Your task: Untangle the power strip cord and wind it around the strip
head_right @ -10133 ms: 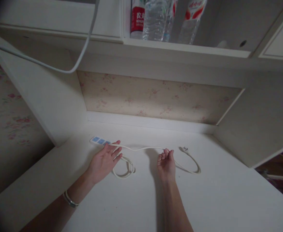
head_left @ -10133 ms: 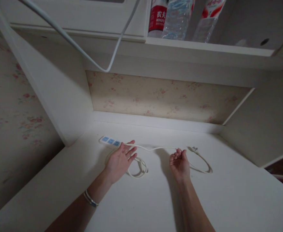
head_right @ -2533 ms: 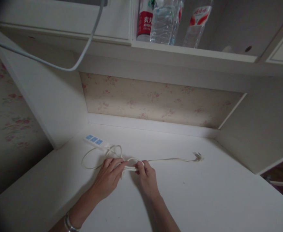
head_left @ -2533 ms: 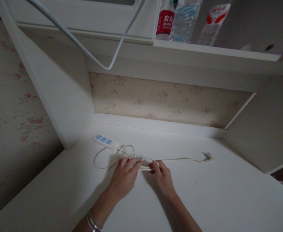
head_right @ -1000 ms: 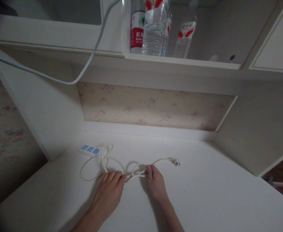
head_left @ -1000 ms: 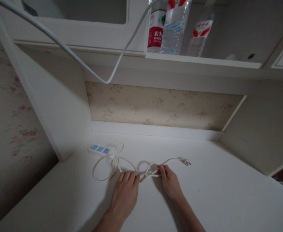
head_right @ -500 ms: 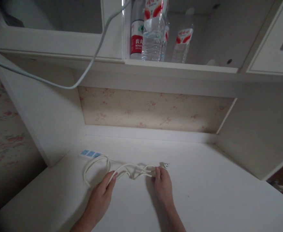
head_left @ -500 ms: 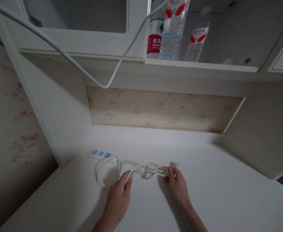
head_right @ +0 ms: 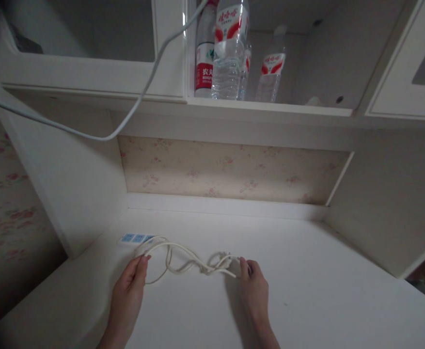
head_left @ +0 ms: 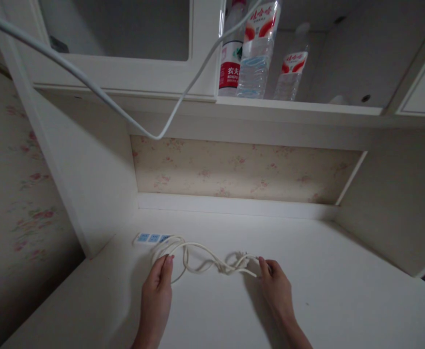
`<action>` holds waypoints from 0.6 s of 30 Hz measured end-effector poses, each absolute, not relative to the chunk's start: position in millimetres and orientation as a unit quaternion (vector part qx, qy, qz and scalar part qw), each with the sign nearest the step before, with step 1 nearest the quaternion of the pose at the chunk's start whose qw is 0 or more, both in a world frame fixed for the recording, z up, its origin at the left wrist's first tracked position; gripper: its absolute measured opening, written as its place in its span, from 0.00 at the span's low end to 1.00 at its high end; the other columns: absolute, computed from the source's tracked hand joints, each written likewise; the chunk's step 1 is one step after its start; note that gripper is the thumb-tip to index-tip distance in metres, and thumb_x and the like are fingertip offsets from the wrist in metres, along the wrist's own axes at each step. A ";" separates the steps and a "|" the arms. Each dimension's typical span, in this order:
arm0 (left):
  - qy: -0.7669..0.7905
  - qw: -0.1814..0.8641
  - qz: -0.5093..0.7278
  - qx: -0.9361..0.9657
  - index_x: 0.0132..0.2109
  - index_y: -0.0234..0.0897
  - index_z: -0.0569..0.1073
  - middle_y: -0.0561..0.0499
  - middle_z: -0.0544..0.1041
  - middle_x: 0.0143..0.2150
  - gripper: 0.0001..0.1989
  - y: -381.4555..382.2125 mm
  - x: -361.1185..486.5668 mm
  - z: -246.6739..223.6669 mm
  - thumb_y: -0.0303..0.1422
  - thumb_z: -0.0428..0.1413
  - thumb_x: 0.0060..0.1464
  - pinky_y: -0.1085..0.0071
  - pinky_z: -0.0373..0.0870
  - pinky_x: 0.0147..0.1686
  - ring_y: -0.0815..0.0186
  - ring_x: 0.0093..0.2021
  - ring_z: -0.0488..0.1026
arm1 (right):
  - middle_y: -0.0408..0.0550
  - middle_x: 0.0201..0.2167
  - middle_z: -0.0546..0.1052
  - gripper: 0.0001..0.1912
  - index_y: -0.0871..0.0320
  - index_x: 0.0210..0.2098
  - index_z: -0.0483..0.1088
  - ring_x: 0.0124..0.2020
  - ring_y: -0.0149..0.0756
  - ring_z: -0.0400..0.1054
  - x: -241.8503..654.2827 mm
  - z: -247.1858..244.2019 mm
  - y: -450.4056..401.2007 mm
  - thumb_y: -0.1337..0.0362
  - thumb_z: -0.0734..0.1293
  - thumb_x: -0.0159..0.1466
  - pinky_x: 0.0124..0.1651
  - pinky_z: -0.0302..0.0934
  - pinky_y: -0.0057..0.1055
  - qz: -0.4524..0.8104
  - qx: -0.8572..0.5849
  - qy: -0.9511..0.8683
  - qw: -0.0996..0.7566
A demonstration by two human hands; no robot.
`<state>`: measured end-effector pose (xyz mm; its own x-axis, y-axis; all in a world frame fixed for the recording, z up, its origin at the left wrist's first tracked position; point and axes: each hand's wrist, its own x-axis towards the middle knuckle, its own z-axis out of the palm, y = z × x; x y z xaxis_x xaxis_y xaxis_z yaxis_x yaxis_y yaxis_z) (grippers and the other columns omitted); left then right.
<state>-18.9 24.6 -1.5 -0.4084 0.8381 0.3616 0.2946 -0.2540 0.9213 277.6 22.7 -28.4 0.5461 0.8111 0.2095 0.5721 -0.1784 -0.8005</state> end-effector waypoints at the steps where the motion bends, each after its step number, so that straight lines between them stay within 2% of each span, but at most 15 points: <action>1: 0.573 0.193 0.600 0.524 0.47 0.37 0.75 0.47 0.77 0.38 0.18 27.6 -22.6 -5.0 0.42 0.50 0.58 0.66 0.71 0.41 0.61 0.41 0.74 | 0.52 0.29 0.78 0.25 0.55 0.33 0.69 0.30 0.43 0.71 277.6 -29.4 22.8 0.43 0.54 0.61 0.32 0.59 0.32 0.125 -0.761 -0.464 0.436; 3: 0.568 0.107 0.566 0.589 0.51 0.39 0.74 0.45 0.75 0.45 0.17 31.5 -27.9 -10.8 0.35 0.47 0.59 0.64 0.70 0.46 0.60 0.47 0.72 | 0.53 0.29 0.79 0.24 0.54 0.32 0.68 0.31 0.44 0.72 276.6 -30.9 22.4 0.43 0.53 0.62 0.31 0.58 0.32 0.109 -0.772 -0.475 0.408; 6: 0.562 -0.061 0.479 0.672 0.54 0.43 0.72 0.44 0.73 0.51 0.21 28.1 -26.9 -12.1 0.26 0.48 0.56 0.57 0.65 0.51 0.57 0.50 0.70 | 0.52 0.28 0.78 0.23 0.52 0.31 0.66 0.29 0.44 0.72 273.3 -32.0 21.3 0.43 0.51 0.63 0.29 0.56 0.32 0.095 -0.773 -0.501 0.378; 10: 0.521 -0.204 0.366 0.743 0.54 0.45 0.72 0.45 0.72 0.56 0.25 13.0 -8.4 -4.0 0.21 0.50 0.51 0.48 0.52 0.58 0.53 0.55 0.66 | 0.48 0.23 0.76 0.23 0.51 0.29 0.64 0.26 0.43 0.71 267.6 -35.5 20.8 0.43 0.49 0.65 0.27 0.53 0.31 0.082 -0.762 -0.544 0.342; 14: 0.415 -0.216 0.329 0.820 0.55 0.43 0.70 0.48 0.71 0.58 0.26 6.2 15.6 -6.8 0.20 0.48 0.51 0.55 0.46 0.62 0.59 0.59 0.63 | 0.47 0.24 0.77 0.22 0.51 0.31 0.64 0.26 0.42 0.71 260.5 -41.4 21.7 0.45 0.49 0.66 0.27 0.53 0.30 0.092 -0.732 -0.587 0.335; 18: 0.429 -0.161 0.257 0.851 0.55 0.45 0.70 0.50 0.75 0.51 0.21 9.4 28.0 -16.4 0.24 0.50 0.54 0.53 0.51 0.59 0.59 0.53 0.68 | 0.47 0.25 0.77 0.21 0.52 0.32 0.65 0.26 0.41 0.71 253.5 -41.4 20.6 0.46 0.50 0.66 0.27 0.54 0.29 0.099 -0.707 -0.611 0.343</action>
<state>28.0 9.4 -16.4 0.5000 0.6469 0.5758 0.8123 -0.5809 -0.0528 253.5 20.6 -41.4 0.2335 0.9313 0.2795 0.7961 -0.0181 -0.6049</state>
